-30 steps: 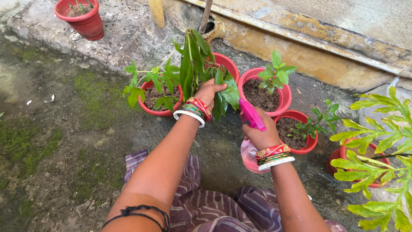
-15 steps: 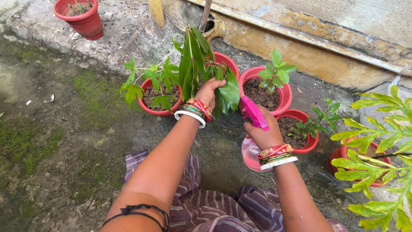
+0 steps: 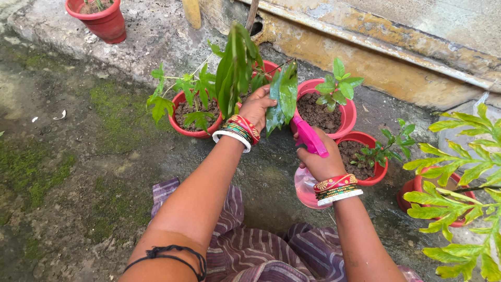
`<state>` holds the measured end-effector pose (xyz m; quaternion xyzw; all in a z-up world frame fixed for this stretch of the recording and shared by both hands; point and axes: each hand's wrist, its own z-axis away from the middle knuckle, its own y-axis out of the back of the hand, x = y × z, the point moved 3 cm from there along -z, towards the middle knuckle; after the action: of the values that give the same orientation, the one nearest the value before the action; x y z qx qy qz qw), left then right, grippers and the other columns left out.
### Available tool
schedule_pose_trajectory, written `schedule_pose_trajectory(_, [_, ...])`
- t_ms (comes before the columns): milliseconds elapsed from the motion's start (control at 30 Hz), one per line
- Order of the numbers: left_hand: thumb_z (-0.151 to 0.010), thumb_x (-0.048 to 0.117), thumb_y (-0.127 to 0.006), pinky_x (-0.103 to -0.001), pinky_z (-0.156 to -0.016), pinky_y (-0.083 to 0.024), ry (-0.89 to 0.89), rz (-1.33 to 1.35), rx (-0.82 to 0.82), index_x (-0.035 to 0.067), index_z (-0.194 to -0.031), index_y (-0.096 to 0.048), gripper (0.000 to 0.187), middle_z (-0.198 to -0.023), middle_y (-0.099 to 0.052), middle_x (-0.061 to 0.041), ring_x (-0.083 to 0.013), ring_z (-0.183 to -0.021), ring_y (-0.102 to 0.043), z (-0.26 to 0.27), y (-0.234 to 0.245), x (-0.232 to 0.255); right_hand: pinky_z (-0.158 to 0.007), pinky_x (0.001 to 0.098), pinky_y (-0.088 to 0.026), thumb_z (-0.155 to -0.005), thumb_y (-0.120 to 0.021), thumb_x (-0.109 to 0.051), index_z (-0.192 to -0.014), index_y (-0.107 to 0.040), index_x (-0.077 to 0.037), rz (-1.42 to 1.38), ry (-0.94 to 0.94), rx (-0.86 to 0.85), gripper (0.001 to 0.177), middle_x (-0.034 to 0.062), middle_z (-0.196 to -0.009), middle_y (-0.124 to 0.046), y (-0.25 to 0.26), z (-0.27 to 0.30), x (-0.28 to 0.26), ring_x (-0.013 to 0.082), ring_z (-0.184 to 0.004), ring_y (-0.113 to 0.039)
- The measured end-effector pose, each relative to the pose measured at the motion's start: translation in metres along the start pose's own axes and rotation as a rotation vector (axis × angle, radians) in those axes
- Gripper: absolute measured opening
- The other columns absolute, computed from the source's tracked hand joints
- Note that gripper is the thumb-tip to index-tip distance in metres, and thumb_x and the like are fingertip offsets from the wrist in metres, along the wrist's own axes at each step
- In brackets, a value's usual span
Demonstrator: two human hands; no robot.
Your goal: The person sprays water onto several potted plants using a spray bottle and wipes the leaves of one plant by hand.
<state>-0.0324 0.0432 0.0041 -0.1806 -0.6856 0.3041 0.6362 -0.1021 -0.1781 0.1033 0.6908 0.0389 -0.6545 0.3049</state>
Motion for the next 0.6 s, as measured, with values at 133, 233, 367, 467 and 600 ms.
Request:
schedule_pose_trajectory(133, [-0.095,-0.005,-0.057,-0.035,-0.094,-0.056,0.000,-0.111,0.038,-0.001,-0.133,-0.059,0.038,-0.118,-0.070,-0.009,-0.0172,-0.104,-0.067,-0.018,0.021,-0.025,-0.051,0.0302,-0.054,-0.077,-0.065,0.002,-0.112,-0.066,-0.006,-0.022,0.009,-0.039,0.036,0.0035,-0.089,-0.067,-0.006,-0.001,0.001,0.0132,-0.056,-0.064])
schedule_pose_trajectory(233, [-0.094,-0.007,-0.058,-0.036,-0.092,-0.056,0.015,-0.065,0.038,-0.002,-0.131,-0.059,0.037,-0.116,-0.070,-0.010,-0.0182,-0.103,-0.068,-0.023,0.024,-0.035,-0.051,0.0300,-0.055,-0.077,-0.064,0.002,-0.111,-0.066,-0.006,0.009,-0.001,-0.038,0.035,0.0037,-0.088,-0.068,-0.006,-0.003,0.004,0.0128,-0.057,-0.065])
schedule_pose_trajectory(367, [-0.092,-0.006,-0.064,-0.033,-0.093,-0.055,-0.037,-0.085,0.043,-0.002,-0.128,-0.060,0.037,-0.116,-0.073,-0.011,-0.0182,-0.104,-0.070,-0.022,0.020,-0.033,-0.051,0.0307,-0.055,-0.078,-0.064,0.002,-0.110,-0.066,-0.004,0.022,0.000,-0.014,0.033,0.0051,-0.088,-0.068,-0.005,-0.004,0.007,0.0142,-0.056,-0.066])
schedule_pose_trajectory(467, [-0.085,-0.005,-0.072,-0.032,-0.091,-0.055,-0.051,-0.249,0.202,-0.002,-0.124,-0.062,0.040,-0.113,-0.075,-0.011,-0.0191,-0.101,-0.071,-0.011,0.015,-0.022,-0.051,0.0310,-0.054,-0.076,-0.064,0.003,-0.111,-0.065,-0.005,0.024,0.011,-0.026,0.036,0.0042,-0.089,-0.068,-0.003,-0.004,0.006,0.0148,-0.055,-0.065])
schedule_pose_trajectory(600, [-0.079,-0.005,-0.075,-0.032,-0.091,-0.054,-0.016,-0.328,0.283,-0.001,-0.123,-0.061,0.046,-0.112,-0.075,-0.013,-0.0211,-0.099,-0.071,0.000,0.008,-0.014,-0.050,0.0313,-0.054,-0.075,-0.064,0.002,-0.112,-0.066,-0.006,0.040,-0.013,-0.014,0.037,0.0042,-0.089,-0.068,-0.004,-0.003,0.007,0.0147,-0.055,-0.064])
